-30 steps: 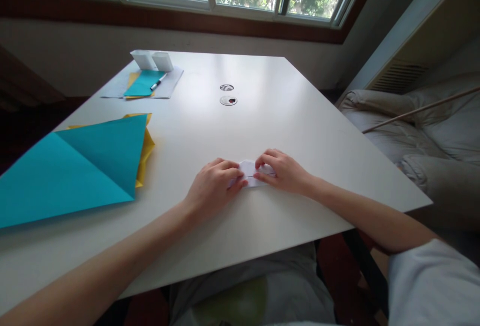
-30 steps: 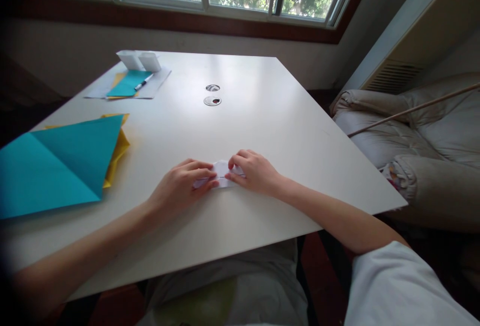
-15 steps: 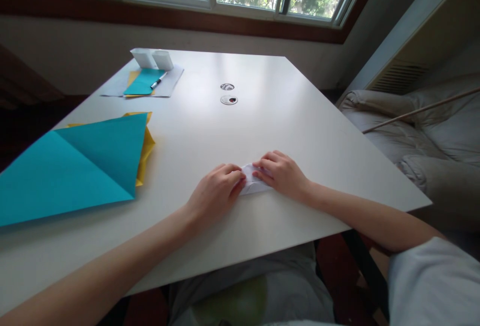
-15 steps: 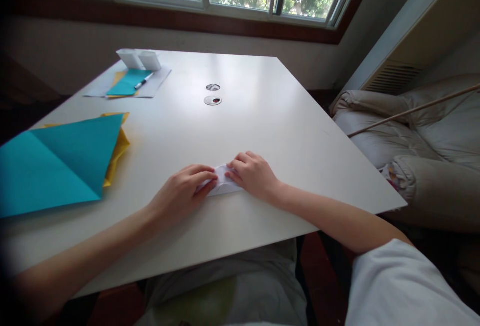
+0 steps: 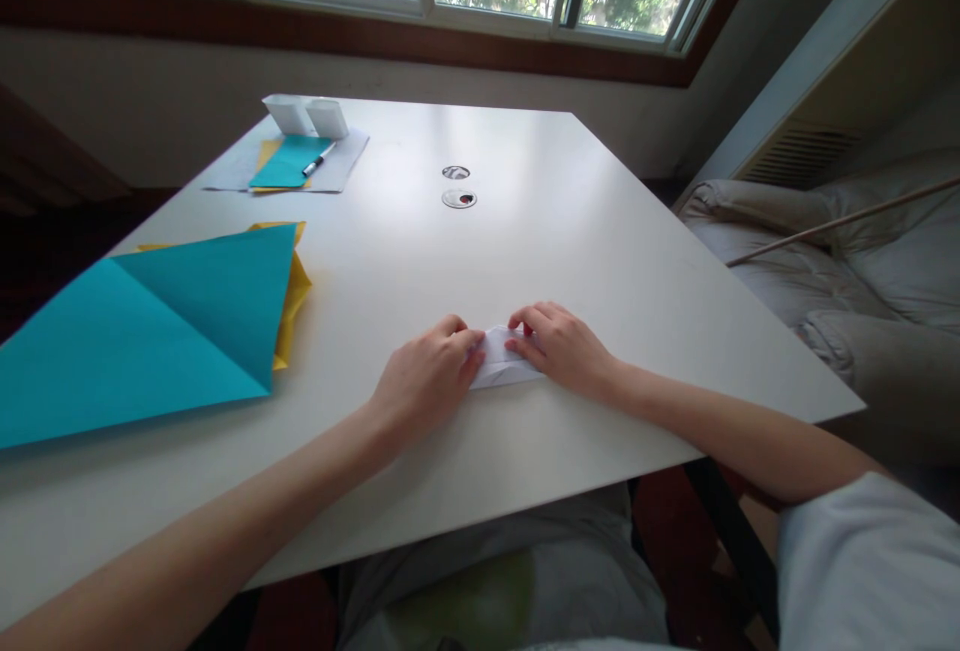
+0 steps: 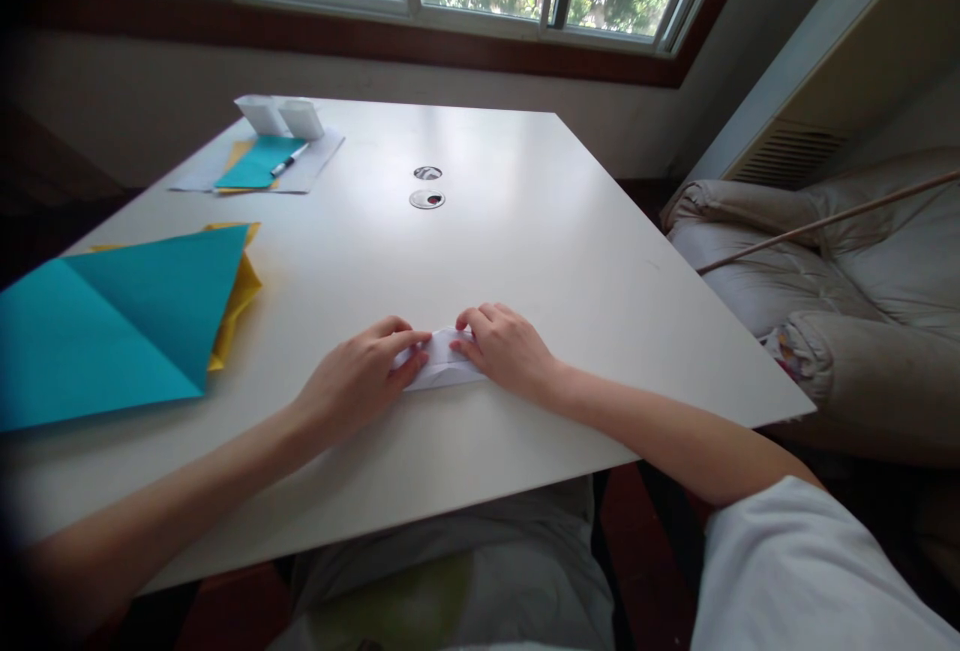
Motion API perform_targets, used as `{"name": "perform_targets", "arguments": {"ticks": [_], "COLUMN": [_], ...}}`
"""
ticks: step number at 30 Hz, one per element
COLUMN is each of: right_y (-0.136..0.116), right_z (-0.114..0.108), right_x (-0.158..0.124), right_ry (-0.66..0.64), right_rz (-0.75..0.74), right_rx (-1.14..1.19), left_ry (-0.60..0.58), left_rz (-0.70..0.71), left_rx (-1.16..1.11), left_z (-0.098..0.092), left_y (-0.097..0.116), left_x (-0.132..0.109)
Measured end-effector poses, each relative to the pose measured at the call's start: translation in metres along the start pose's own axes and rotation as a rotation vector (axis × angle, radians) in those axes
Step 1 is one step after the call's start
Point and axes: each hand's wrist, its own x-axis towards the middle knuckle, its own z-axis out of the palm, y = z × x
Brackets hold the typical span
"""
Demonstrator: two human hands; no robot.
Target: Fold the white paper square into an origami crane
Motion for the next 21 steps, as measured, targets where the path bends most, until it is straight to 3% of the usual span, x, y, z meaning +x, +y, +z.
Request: {"name": "perform_targets", "arguments": {"ticks": [7,21], "right_y": [0.0004,0.0044], "right_z": [-0.0006,0.0006], "right_x": [0.0048,0.0060], "right_ry": [-0.038,-0.026], "right_rz": [0.000,0.028], "right_rx": [0.063,0.267], "left_ry": [-0.004,-0.024], "left_rz": [-0.037,0.009], "left_rx": [0.028,-0.190], "left_z": [-0.0048,-0.0028], "left_y": [0.0009,-0.0083], "left_x": [0.0019,0.0079]}}
